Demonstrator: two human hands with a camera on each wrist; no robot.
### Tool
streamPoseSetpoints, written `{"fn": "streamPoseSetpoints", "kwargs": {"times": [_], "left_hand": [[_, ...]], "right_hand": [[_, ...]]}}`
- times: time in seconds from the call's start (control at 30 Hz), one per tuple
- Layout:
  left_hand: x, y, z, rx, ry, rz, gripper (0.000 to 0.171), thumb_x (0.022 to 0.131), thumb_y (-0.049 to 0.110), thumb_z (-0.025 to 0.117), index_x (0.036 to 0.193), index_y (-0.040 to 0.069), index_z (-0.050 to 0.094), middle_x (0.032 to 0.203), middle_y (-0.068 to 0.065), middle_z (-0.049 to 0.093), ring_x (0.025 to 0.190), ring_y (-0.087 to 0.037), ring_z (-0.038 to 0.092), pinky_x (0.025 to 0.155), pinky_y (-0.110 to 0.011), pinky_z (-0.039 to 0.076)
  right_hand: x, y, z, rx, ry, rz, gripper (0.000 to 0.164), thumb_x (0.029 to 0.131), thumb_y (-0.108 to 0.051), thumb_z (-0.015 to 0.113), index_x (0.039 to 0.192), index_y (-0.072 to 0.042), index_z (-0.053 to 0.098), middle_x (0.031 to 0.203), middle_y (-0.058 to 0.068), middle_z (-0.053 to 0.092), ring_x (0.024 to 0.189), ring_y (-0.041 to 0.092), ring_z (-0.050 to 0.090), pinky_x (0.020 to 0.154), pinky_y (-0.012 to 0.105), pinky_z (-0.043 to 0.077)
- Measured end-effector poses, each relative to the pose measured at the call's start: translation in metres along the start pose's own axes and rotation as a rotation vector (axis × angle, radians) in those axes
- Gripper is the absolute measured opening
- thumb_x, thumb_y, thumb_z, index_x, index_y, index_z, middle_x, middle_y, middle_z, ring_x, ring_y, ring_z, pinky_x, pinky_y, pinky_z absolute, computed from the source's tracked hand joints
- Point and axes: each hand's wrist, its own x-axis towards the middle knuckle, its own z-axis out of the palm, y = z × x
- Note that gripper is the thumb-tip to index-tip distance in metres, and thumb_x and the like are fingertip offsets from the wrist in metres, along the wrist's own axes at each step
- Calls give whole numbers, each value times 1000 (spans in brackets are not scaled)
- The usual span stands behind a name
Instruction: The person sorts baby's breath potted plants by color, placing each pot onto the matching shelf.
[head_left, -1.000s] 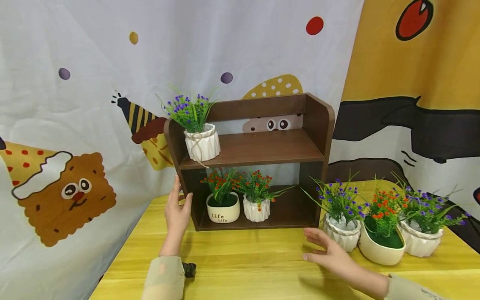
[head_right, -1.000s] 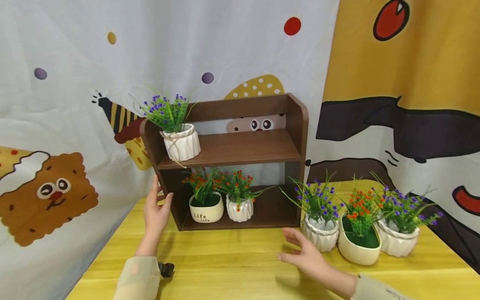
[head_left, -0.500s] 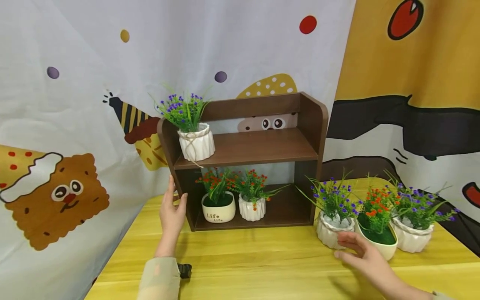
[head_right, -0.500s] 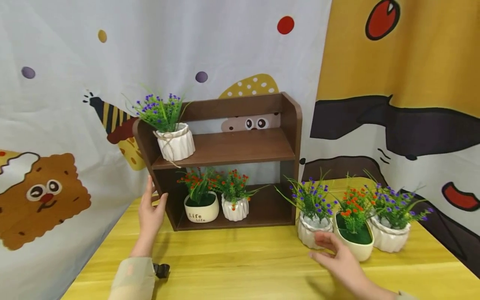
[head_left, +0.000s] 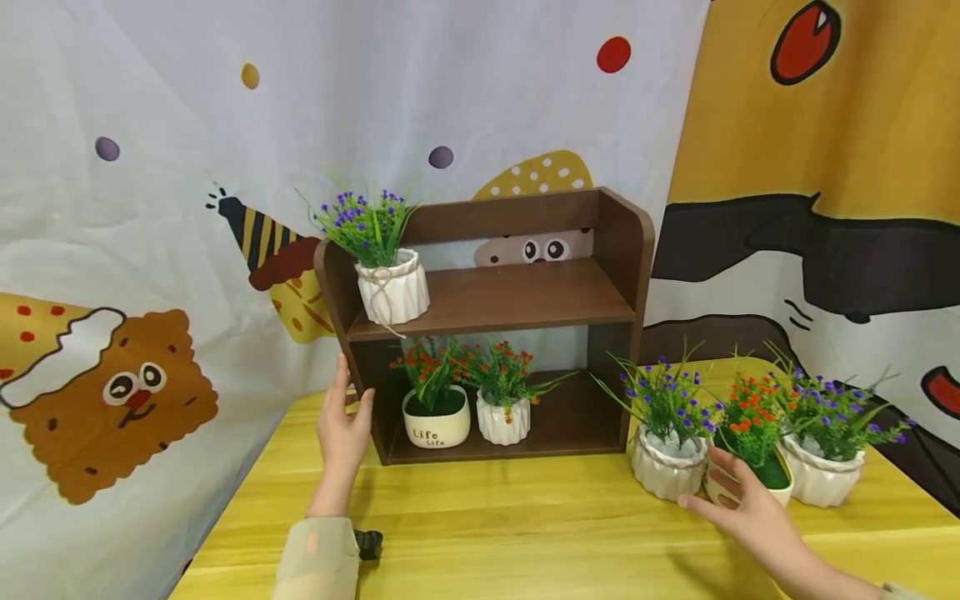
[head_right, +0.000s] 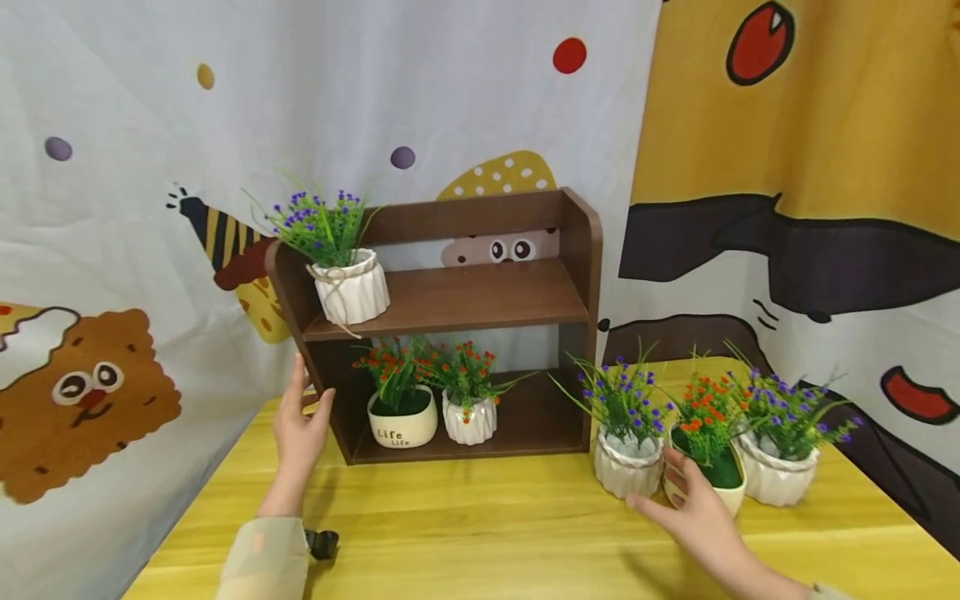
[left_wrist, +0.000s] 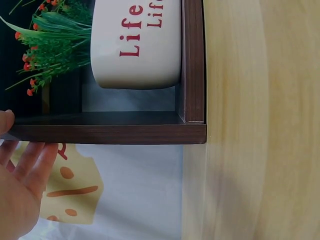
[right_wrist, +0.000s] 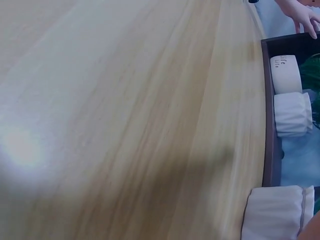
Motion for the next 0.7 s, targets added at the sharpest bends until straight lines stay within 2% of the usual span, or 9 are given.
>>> {"fn": "streamPoseSetpoints", "kwargs": {"times": [0.1,0.17,0.23,0.3,0.5,0.7], "left_hand": [[-1,-1,0,9,-4,-2,72,87,3,71,150,19,39,126,-21,59,83,-35,67,61,-16,50],[-2,-1,1,6,-10,-8,72,88,3,70,151,20,39,127,-21,58,83,-35,67,60,-28,55],[-2,-1,1,-2,-15,-12,73,88,3,70,151,21,38,128,-21,58,84,-35,67,61,-40,56],[-2,-1,2,-9,-16,-10,73,88,3,69,151,20,38,128,-21,57,85,-36,67,61,-46,56],[-2,0,1,-21,0,8,72,88,1,70,151,18,38,127,-23,57,84,-38,67,60,-48,56],[-2,-2,1,-21,1,15,72,88,1,69,151,19,38,128,-23,57,84,-37,67,59,-48,56]], "right_hand": [[3,2,3,3,-18,-18,95,91,-23,69,147,17,4,148,42,12,130,60,22,100,64,30],[6,3,4,9,-33,-22,98,91,-22,69,147,16,-2,148,43,8,130,61,20,100,65,28],[8,3,5,17,-45,-18,101,91,-22,68,147,15,-7,147,45,6,130,62,18,100,66,27],[11,4,6,24,-49,-14,103,91,-22,68,147,14,-10,146,46,5,130,62,17,101,66,26],[19,4,8,67,-48,-21,105,91,-16,68,146,12,-17,144,48,3,130,63,15,102,68,23],[23,3,6,59,-54,15,108,91,-21,69,146,10,-18,146,46,3,131,62,15,104,65,22]]}}
